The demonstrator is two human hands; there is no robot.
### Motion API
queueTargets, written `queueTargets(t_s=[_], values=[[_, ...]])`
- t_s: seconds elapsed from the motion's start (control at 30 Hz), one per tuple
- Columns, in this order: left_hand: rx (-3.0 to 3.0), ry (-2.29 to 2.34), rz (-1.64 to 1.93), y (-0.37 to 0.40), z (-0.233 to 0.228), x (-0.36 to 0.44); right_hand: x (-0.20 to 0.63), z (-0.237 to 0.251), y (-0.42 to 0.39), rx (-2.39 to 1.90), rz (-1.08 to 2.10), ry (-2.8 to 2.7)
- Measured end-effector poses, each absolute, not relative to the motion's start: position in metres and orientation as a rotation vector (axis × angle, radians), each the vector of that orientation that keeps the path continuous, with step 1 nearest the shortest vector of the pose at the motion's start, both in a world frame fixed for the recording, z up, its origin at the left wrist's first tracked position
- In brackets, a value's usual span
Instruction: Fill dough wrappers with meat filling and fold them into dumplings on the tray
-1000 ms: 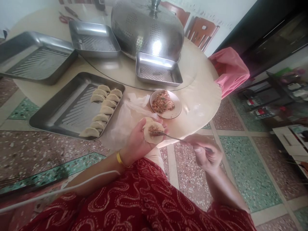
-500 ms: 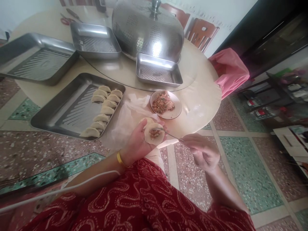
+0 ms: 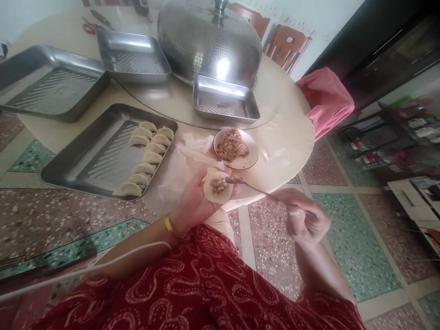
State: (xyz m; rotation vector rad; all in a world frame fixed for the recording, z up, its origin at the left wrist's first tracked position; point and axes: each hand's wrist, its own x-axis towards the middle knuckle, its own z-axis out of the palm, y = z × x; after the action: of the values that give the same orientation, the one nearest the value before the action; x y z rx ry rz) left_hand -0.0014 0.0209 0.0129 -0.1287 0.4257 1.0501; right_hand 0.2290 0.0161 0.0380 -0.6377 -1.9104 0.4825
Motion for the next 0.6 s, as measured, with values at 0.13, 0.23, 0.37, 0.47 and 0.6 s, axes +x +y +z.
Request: queueTargets(t_s=[0.13, 0.23, 0.37, 0.47, 0.6], values=[[-0.158, 0.475, 1.104, 0.02, 0.014, 0.001, 0.233, 0.046, 0.009, -0.86, 0.341, -1.918], [-0.18, 0.471, 1.144, 0.02, 0.015, 0.003, 0.227, 0.059, 0.005, -0.95, 0.275, -2.02], [-0.219, 0.423, 1.172, 0.02, 0.016, 0.002, 0.217, 0.069, 0.008, -0.913, 0.344, -1.972], [-0.18, 0.38, 1.191, 0.02, 0.014, 0.001, 0.21, 0.063, 0.018, -0.939, 0.552, -1.688], [-0.138, 0.365, 1.207, 0.019, 0.01, 0.001, 0.2, 0.045, 0.036, -1.023, 0.819, -1.324]])
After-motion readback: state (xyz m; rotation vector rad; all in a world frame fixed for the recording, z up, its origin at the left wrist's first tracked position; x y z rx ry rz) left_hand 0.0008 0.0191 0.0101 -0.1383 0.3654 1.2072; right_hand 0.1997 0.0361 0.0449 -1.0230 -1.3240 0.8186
